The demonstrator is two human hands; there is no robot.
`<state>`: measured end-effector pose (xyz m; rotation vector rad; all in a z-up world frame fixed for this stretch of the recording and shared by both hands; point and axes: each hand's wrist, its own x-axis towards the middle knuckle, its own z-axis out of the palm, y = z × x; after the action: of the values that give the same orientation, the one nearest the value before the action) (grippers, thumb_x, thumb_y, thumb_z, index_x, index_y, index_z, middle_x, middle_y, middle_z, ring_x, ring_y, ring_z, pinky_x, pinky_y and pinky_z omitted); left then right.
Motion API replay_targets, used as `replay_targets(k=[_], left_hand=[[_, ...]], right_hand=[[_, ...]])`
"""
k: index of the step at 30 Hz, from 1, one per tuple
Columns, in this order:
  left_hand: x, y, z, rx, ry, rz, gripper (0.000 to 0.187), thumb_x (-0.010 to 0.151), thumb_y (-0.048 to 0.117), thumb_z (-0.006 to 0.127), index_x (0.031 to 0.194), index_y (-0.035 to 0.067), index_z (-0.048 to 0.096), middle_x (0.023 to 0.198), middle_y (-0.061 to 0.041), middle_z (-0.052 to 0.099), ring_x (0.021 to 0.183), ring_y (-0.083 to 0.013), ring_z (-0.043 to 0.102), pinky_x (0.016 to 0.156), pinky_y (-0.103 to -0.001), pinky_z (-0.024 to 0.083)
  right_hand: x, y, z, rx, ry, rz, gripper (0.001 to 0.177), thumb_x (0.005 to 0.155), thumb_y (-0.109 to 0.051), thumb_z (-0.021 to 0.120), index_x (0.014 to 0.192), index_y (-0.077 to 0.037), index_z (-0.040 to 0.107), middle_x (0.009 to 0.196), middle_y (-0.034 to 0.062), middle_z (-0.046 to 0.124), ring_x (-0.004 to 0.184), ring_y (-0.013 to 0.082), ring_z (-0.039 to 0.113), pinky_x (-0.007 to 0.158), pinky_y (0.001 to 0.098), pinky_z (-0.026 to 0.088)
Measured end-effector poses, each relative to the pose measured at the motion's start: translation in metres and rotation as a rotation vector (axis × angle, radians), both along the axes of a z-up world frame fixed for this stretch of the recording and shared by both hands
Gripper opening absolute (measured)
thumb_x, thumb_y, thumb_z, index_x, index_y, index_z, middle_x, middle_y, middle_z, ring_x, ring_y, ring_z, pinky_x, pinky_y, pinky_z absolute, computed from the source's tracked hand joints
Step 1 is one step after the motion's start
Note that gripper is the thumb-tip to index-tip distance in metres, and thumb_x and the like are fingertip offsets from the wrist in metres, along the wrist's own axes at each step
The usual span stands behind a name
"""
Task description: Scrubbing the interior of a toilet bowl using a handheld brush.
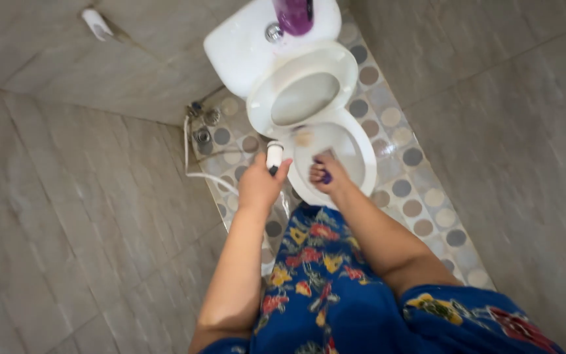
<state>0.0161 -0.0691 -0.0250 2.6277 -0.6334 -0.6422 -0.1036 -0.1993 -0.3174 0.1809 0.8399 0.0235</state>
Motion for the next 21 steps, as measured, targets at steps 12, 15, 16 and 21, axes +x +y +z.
replay_targets(k=[12, 15, 16, 21], left_hand=[[-0.003, 0.035, -0.017, -0.113, -0.048, -0.051, 0.057, 0.087, 0.060, 0.069, 0.100, 0.005, 0.062, 0.090, -0.024, 0.072, 0.087, -0.0470, 0.068, 0.073, -0.056, 0.052], [-0.006, 0.028, 0.005, -0.053, -0.022, -0.036, 0.057, 0.087, 0.060, 0.070, 0.101, 0.006, 0.062, 0.089, -0.024, 0.072, 0.088, -0.0477, 0.068, 0.075, -0.057, 0.052], [-0.001, 0.025, 0.009, -0.055, -0.031, -0.038, 0.057, 0.087, 0.060, 0.070, 0.101, 0.006, 0.062, 0.089, -0.024, 0.072, 0.088, -0.0477, 0.068, 0.075, -0.057, 0.052], [-0.009, 0.025, -0.002, -0.168, -0.065, -0.092, 0.055, 0.085, 0.058, 0.072, 0.100, 0.006, 0.063, 0.090, -0.025, 0.072, 0.086, -0.0483, 0.067, 0.073, -0.056, 0.052]], right_hand=[[-0.014, -0.047, 0.076, -0.395, 0.302, 0.053, 0.015, 0.103, -0.024, 0.049, 0.114, -0.034, 0.050, 0.054, -0.0019, 0.038, 0.042, 0.0137, 0.033, 0.038, 0.0296, 0.028], [-0.022, -0.075, 0.035, -0.253, 0.069, -0.069, 0.010, 0.109, -0.024, 0.052, 0.112, -0.026, 0.043, 0.058, -0.0034, 0.039, 0.045, 0.0113, 0.035, 0.040, 0.0294, 0.030], [-0.009, -0.075, 0.052, -0.255, 0.060, -0.072, 0.010, 0.109, -0.024, 0.052, 0.112, -0.026, 0.043, 0.058, -0.0034, 0.039, 0.045, 0.0113, 0.035, 0.040, 0.0294, 0.030], [-0.018, -0.053, 0.132, -0.492, 0.240, 0.025, 0.019, 0.101, -0.022, 0.047, 0.109, -0.039, 0.053, 0.051, -0.0016, 0.037, 0.039, 0.0124, 0.032, 0.038, 0.0290, 0.028]])
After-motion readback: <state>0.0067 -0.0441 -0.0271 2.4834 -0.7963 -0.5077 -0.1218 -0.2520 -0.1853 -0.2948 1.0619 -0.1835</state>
